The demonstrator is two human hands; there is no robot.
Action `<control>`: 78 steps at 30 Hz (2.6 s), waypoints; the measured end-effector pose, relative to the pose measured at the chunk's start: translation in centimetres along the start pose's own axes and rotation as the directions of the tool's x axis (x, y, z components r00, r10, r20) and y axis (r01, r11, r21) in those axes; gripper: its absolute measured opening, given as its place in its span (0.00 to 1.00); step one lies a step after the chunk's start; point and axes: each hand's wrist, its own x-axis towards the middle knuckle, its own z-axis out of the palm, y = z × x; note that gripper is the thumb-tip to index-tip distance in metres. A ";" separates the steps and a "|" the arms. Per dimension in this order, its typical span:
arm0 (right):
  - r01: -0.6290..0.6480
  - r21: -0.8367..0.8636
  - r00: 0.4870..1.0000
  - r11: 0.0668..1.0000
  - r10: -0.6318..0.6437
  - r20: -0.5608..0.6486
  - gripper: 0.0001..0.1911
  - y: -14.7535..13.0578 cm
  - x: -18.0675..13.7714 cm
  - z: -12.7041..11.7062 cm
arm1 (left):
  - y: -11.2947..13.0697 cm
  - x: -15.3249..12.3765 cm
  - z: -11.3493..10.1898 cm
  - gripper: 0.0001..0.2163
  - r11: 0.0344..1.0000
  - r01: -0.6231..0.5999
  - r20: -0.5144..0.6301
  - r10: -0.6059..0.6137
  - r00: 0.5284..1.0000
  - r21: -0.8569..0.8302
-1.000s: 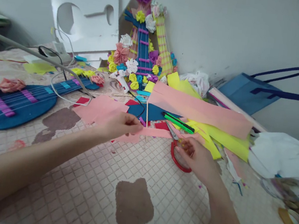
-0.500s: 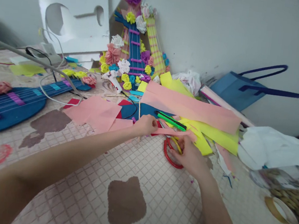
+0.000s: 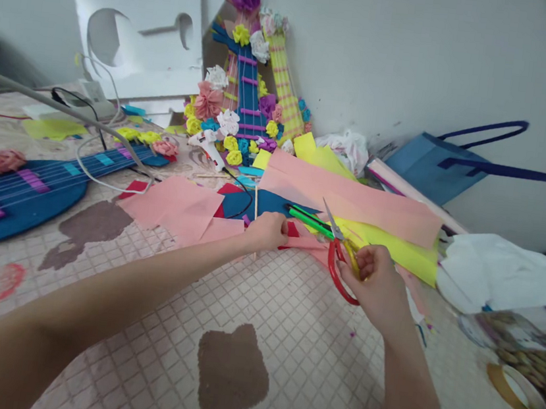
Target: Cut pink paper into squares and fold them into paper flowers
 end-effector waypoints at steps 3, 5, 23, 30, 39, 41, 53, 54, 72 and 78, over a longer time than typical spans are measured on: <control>0.029 -0.020 1.000 0.999 -0.029 0.007 0.15 -1.0 -0.3 0.5 | 0.1 -0.1 -0.1 0.07 1.000 -0.001 0.002 0.001 1.000 0.026; 0.044 -0.037 0.998 0.998 -0.043 0.039 0.14 -1.6 -0.5 1.1 | 0.1 -0.1 -0.1 0.07 0.999 -0.008 0.005 0.007 1.000 0.046; 0.201 0.021 0.975 0.979 -0.202 0.093 0.09 -1.7 -0.9 3.3 | -3.1 -6.9 -8.3 0.07 0.967 -0.085 -0.117 0.116 0.986 0.241; 0.444 0.218 0.862 0.869 -0.480 0.160 0.03 -7.7 -2.0 5.2 | -8.0 -11.6 -11.0 0.09 0.989 0.012 -0.141 0.009 0.990 0.150; 0.791 0.008 0.552 0.612 -0.719 0.423 0.05 -17.0 -2.3 10.2 | -11.5 -12.5 -12.7 0.09 0.996 0.047 -0.240 -0.028 0.970 0.076; 0.813 -0.076 0.548 0.578 -0.712 0.439 0.07 -17.7 -2.3 10.9 | -11.9 -12.6 -12.5 0.08 0.997 0.029 -0.221 -0.013 0.975 0.071; 0.746 0.301 0.593 0.595 -0.798 0.108 0.10 -11.1 -2.9 8.8 | -7.9 -15.7 -9.7 0.28 0.899 -0.437 0.162 0.428 0.889 0.024; 0.733 0.319 0.604 0.601 -0.790 0.099 0.10 -10.6 -2.9 8.6 | -7.6 -15.8 -9.0 0.26 0.903 -0.427 0.143 0.418 0.897 0.041; 0.494 0.475 0.577 0.728 -0.684 0.447 0.12 -10.0 -2.9 7.2 | -8.3 -15.1 -7.9 0.04 0.897 -0.440 0.118 0.434 0.893 0.035; 0.392 0.592 0.547 0.704 -0.696 0.465 0.07 -9.5 -2.5 7.1 | -9.0 -14.5 -8.3 0.02 0.890 -0.447 0.140 0.456 0.879 -0.088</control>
